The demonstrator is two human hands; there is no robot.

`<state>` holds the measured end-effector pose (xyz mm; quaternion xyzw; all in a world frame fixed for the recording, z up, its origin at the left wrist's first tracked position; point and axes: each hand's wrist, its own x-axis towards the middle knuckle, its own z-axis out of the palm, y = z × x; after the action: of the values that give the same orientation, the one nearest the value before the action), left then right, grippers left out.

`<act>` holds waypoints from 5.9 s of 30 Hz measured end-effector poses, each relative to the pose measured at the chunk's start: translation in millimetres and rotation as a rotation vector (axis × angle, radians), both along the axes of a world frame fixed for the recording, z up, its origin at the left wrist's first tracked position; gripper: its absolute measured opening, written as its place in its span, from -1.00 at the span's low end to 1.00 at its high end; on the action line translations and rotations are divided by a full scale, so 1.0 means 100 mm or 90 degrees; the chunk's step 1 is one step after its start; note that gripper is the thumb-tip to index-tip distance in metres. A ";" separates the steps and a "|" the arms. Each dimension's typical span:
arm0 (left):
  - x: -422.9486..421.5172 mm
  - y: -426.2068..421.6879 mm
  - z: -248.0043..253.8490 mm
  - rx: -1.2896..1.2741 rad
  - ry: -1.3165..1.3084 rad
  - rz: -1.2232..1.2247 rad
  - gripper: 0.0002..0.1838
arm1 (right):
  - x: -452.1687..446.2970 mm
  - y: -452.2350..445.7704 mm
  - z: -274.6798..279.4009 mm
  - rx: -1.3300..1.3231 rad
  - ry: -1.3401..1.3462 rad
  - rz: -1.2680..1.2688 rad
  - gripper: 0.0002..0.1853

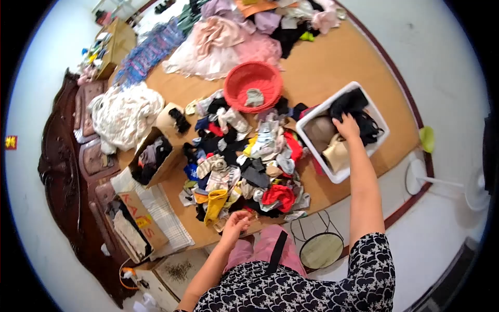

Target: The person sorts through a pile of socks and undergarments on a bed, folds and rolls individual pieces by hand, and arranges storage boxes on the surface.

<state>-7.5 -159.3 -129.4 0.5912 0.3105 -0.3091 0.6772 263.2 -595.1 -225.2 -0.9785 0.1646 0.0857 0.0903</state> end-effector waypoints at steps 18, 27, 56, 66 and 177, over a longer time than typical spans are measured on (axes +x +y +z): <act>0.69 0.42 -0.78 0.487 -0.311 -0.344 -0.78 | -0.10 0.21 -0.28 -0.095 0.060 0.015 -0.37; 2.37 1.04 -2.13 0.689 -0.467 -0.394 -0.53 | -1.39 1.55 0.21 0.171 -0.484 0.063 -0.74; 0.03 0.64 0.11 0.396 -0.599 -0.412 -0.64 | -2.11 3.47 0.41 1.246 0.115 -0.511 -0.59; -0.02 0.82 0.12 0.035 -0.207 0.116 -0.35 | -2.45 3.16 1.07 1.204 0.121 -0.306 -0.55; -0.11 1.62 -1.65 0.291 0.101 0.265 -0.27 | -1.52 2.68 -0.13 0.989 0.034 -0.417 -0.41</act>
<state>-18.7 3.2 -293.9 0.6261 0.5380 -0.1312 0.5489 111.5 -326.6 -237.7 -0.5385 0.3362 0.1675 0.7543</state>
